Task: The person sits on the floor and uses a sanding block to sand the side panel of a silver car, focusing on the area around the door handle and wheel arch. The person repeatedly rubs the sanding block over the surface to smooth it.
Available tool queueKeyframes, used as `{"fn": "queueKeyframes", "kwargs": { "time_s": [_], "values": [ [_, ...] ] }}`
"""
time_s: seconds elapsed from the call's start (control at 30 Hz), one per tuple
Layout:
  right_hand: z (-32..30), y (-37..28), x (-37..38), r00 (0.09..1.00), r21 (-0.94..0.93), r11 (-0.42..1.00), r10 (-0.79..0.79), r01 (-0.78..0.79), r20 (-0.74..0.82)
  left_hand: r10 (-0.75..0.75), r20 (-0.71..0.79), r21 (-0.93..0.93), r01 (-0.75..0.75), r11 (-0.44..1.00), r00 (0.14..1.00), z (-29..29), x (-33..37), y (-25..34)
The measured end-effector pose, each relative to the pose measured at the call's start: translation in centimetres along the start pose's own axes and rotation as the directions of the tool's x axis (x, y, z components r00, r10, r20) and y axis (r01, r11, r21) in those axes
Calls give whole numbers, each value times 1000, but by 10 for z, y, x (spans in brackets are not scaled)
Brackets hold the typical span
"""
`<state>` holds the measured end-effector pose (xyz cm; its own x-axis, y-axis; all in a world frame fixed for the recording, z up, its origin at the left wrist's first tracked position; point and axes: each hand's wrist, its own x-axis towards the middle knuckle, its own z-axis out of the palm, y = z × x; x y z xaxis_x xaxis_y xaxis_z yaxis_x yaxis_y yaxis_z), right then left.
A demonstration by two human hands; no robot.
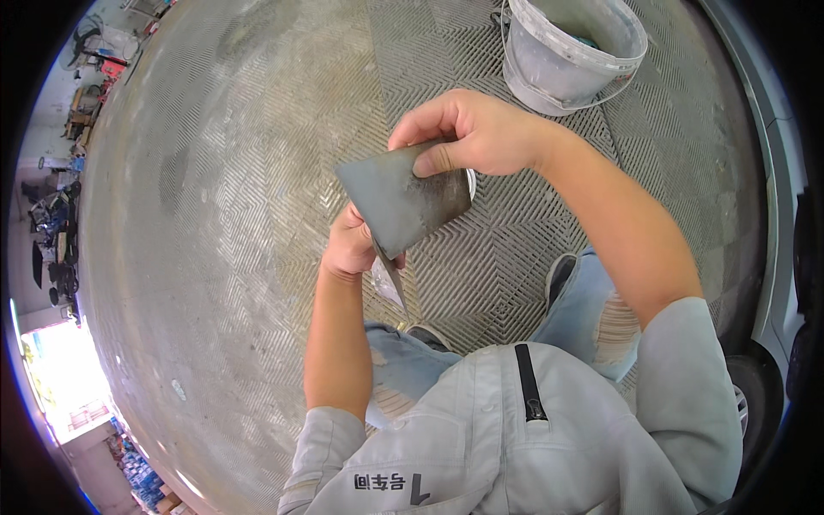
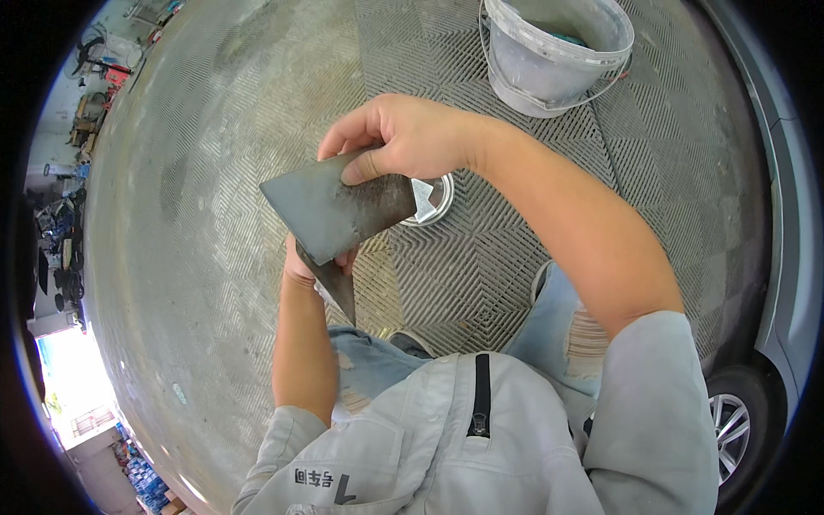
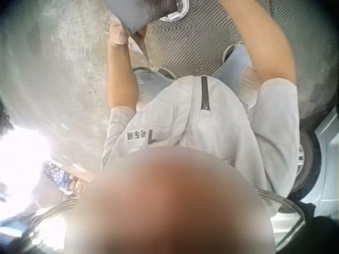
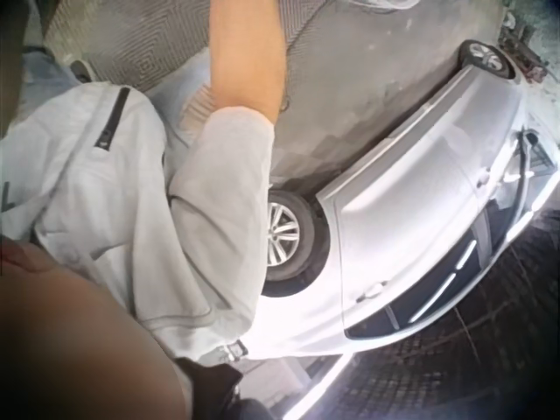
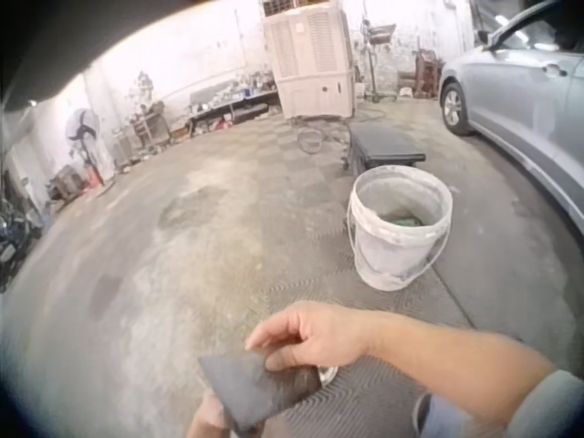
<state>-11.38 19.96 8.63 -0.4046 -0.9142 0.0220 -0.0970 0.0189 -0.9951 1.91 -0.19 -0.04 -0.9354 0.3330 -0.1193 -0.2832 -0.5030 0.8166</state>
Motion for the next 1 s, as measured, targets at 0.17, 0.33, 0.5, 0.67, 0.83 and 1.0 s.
{"fn": "queueKeyframes", "kwargs": {
  "time_s": [0.17,0.33,0.5,0.67,0.83,1.0],
  "values": [
    [-25,1,-9,981,123,990,-51,74,-186,252,-46,-162,-256,953,967,-7,8,6],
    [-38,13,-7,906,272,954,4,123,-423,258,-508,-126,-367,922,822,1,11,21],
    [-22,27,-3,854,278,957,78,80,-514,174,-589,-134,-307,942,789,11,10,23],
    [-7,31,2,856,296,947,46,126,-515,79,-611,-161,-222,962,788,25,10,18],
    [-3,38,4,909,238,957,-52,164,-414,112,-648,-208,-317,925,753,32,13,17],
    [-18,40,2,951,128,992,33,7,-308,202,-492,-386,-420,822,847,13,2,27]
  ]
}}
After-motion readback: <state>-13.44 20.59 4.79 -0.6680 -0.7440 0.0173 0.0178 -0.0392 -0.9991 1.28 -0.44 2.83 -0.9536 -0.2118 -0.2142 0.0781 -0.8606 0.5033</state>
